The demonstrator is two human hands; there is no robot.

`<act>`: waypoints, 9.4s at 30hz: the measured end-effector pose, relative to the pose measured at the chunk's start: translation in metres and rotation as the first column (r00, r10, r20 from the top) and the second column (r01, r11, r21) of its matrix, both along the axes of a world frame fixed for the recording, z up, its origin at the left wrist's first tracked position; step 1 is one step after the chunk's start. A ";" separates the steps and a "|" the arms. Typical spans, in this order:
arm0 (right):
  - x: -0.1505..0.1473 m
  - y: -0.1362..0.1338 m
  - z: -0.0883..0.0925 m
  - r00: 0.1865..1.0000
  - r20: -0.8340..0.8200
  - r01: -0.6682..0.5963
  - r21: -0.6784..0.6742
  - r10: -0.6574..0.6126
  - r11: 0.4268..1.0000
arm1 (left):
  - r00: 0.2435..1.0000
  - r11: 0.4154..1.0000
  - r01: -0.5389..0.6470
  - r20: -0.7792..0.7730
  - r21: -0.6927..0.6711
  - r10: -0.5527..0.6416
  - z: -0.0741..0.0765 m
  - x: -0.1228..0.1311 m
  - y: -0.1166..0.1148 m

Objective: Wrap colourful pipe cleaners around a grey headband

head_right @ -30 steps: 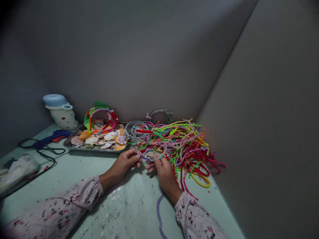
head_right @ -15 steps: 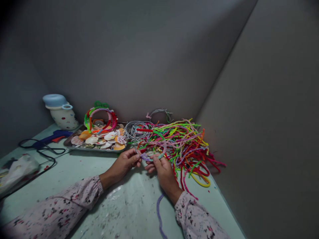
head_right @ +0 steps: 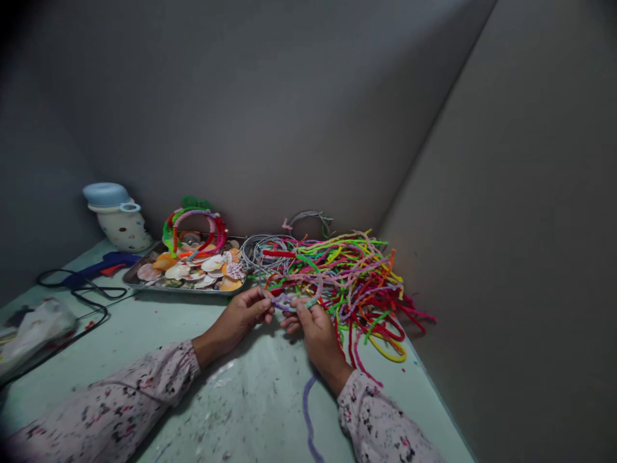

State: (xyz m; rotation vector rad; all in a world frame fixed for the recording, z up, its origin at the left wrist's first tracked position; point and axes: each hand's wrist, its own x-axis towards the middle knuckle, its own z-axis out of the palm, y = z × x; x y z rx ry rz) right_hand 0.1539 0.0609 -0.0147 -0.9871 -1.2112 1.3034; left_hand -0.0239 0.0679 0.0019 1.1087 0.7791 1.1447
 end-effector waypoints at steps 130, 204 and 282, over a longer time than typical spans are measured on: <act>-0.001 -0.010 0.012 0.964 0.231 -0.144 0.033 0.133 0.989 | 0.943 0.985 0.156 -0.308 0.072 -0.127 -0.003 0.003 -0.006; -0.008 -0.013 0.025 0.908 0.415 -0.088 0.063 0.054 0.994 | 0.888 0.985 0.174 -0.435 0.016 -0.149 0.013 -0.006 -0.015; -0.004 -0.006 0.018 0.982 0.151 -0.107 -0.041 0.112 0.993 | 0.973 0.996 0.078 -0.222 0.044 -0.066 0.001 0.000 -0.003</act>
